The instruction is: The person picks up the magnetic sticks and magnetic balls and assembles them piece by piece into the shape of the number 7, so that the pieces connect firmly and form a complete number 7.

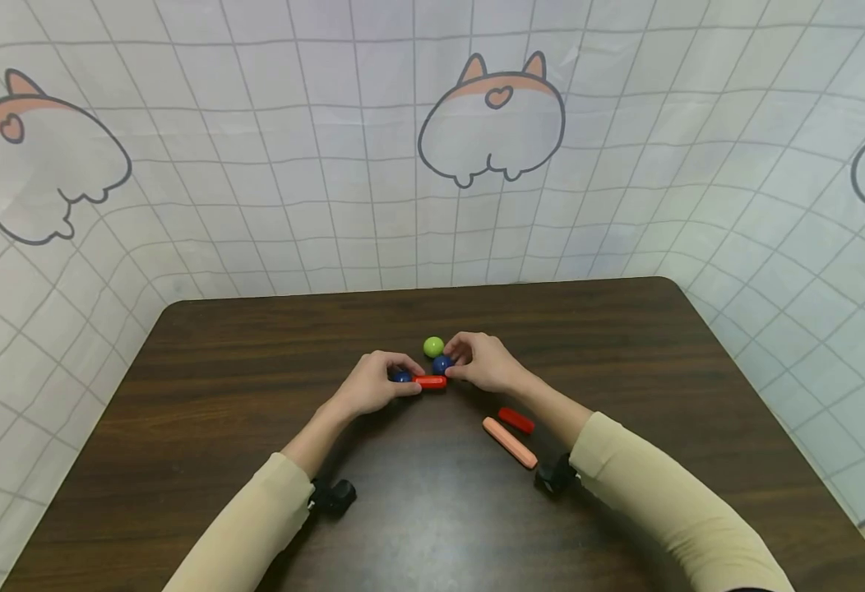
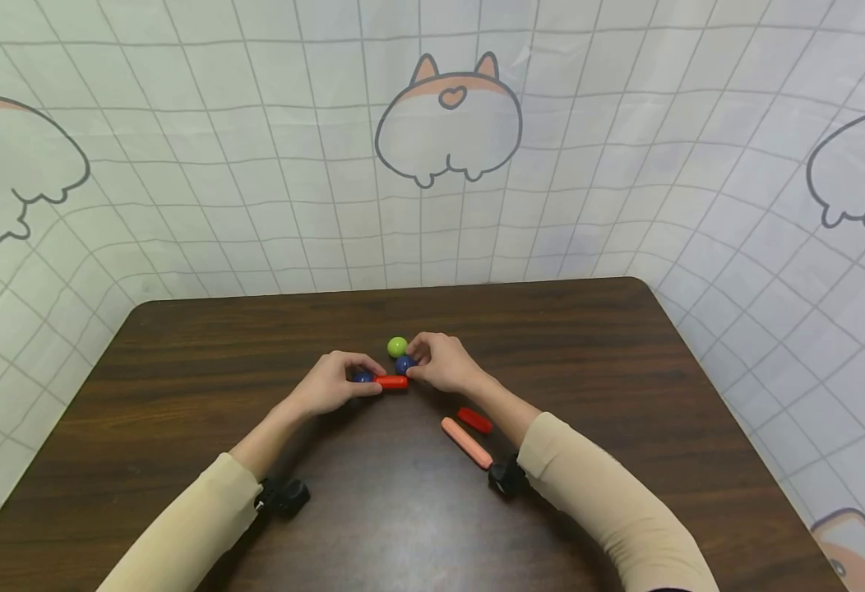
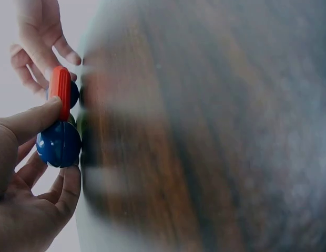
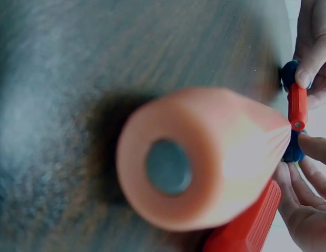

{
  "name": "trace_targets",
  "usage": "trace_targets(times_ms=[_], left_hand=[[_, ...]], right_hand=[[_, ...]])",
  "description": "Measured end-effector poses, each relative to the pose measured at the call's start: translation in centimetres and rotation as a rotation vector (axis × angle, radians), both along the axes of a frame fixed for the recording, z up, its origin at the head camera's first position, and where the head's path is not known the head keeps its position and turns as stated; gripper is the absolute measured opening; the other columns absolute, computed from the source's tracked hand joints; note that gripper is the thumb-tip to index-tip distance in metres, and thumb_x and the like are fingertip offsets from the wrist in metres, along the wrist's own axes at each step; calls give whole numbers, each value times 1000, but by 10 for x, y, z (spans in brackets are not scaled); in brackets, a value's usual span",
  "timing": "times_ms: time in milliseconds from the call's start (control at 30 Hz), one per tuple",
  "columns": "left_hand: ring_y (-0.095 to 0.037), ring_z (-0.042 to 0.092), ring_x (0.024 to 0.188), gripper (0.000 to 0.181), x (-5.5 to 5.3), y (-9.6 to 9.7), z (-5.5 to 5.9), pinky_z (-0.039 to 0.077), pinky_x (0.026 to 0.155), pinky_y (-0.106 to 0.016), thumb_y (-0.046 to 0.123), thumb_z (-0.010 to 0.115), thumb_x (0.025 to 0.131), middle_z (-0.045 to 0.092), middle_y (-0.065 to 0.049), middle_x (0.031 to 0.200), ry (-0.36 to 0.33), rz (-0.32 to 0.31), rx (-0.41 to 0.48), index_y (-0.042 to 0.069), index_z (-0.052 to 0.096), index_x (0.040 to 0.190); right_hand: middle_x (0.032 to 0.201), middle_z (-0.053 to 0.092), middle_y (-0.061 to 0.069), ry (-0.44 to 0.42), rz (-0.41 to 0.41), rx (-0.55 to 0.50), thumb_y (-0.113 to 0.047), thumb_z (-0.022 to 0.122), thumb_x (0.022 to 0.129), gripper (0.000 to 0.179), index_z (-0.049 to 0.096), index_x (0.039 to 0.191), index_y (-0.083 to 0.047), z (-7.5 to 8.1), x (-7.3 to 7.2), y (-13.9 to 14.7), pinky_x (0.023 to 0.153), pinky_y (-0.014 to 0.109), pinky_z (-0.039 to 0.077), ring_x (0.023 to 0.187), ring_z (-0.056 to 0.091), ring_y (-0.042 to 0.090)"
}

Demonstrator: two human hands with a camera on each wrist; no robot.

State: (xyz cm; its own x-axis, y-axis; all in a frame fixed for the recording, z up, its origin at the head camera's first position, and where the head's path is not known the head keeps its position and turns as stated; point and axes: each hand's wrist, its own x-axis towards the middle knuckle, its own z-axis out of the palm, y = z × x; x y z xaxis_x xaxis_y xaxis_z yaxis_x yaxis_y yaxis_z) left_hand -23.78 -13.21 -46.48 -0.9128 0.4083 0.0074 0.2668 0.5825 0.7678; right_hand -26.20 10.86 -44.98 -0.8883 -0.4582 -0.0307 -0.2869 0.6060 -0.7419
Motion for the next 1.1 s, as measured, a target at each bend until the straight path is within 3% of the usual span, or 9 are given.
trace_targets(times_ms=[433, 800, 1100], left_hand=[[-20, 56, 77, 14, -5, -5, -1, 46, 67, -34, 19, 81, 91, 67, 0, 87, -13, -3, 11, 15, 79, 104], [-20, 56, 71, 14, -8, -6, -1, 47, 62, -33, 18, 81, 91, 67, 0, 89, -22, 5, 9, 14, 78, 105], [-21, 58, 80, 14, -17, -3, 0, 48, 67, -35, 16, 81, 91, 68, -1, 91, -14, 20, 11, 13, 78, 104]], right_hand=[[99, 68, 6, -28, 16, 7, -8, 74, 94, 26, 72, 119, -3, 1, 1, 7, 76, 33, 53, 91, 63, 20], [103, 70, 6, -57, -14, 11, -12, 78, 93, 27, 71, 117, -4, -3, 4, 20, 86, 38, 52, 96, 65, 20], [102, 71, 6, -42, 1, -8, -9, 76, 94, 30, 71, 123, -6, -5, 5, 28, 77, 35, 53, 96, 64, 21]])
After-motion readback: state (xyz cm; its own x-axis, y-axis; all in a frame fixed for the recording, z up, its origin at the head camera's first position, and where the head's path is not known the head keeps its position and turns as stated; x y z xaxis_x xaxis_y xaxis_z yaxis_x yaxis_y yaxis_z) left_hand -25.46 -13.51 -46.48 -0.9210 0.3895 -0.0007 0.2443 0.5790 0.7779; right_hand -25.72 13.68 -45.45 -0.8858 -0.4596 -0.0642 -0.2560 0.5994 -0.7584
